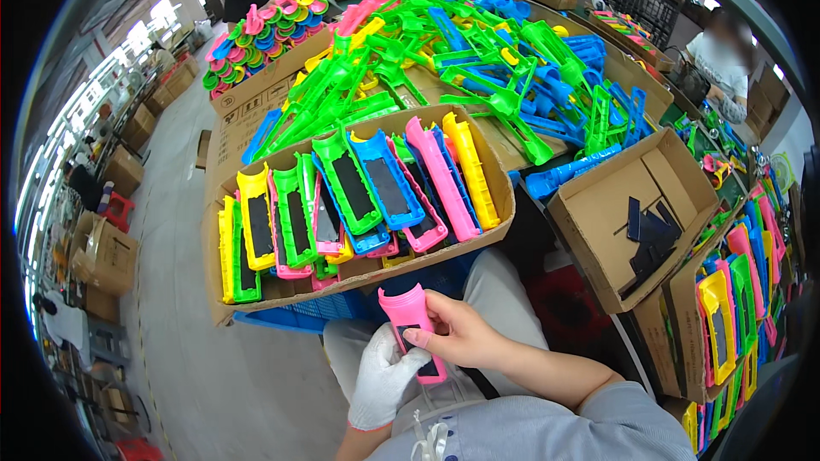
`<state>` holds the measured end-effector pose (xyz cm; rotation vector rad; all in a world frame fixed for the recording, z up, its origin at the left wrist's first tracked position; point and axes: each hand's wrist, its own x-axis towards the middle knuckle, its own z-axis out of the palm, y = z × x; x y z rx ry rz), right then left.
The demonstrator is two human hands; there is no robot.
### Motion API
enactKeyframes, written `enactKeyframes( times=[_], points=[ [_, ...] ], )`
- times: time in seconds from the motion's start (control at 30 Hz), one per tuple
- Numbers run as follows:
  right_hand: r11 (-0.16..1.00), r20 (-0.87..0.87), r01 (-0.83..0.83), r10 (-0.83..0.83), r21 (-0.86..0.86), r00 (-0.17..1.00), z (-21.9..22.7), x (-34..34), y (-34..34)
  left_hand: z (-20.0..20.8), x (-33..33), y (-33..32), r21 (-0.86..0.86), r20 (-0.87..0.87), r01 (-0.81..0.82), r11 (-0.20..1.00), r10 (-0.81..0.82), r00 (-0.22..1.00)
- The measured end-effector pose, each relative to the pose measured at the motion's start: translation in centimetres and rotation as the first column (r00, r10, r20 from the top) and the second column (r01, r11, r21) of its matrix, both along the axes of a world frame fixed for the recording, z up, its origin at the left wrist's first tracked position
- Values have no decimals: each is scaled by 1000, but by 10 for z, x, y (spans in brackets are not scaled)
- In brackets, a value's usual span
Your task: The person assembles plastic flashlight components by hand, attaching plastic panels to the main flashlight housings.
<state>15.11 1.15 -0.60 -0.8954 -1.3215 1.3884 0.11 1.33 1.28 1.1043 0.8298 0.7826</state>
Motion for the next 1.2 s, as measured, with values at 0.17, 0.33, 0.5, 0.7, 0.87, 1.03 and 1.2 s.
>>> enactKeyframes(
  times=[0.17, 0.33, 0.5, 0.7, 0.87, 1.03, 1.2],
  points=[
    [993, 3, 114, -114, -33, 993, -3, -3, 1, -25, -1, 2, 159, -109, -68, 985, 86, 990],
    [993, 73, 122, -121, -5, 990, -17, 1, 8, -25, -1, 6, 196, -206, -100, 976, 141, 968],
    [991, -83, -63, 53, -116, 995, -15, 9, 5, -2, -5, 3, 44, -32, -162, 986, 163, 986],
    [983, -115, -135, 122, -120, 986, -30, -1, -17, 2, -7, 3, 154, -23, -258, 954, 265, 964],
    [993, 325, 85, -108, 82, 940, -5, -14, -24, 3, -5, -2, 164, -33, -372, 914, 382, 923],
    [954, 357, 73, -179, 291, 917, -9, -10, -18, 2, -8, -6, 167, -15, -394, 904, 402, 916],
    [973, 316, -223, 193, 62, 929, 24, 3, -18, 7, -8, -17, 337, 7, -288, 896, 304, 953]
  ],
)
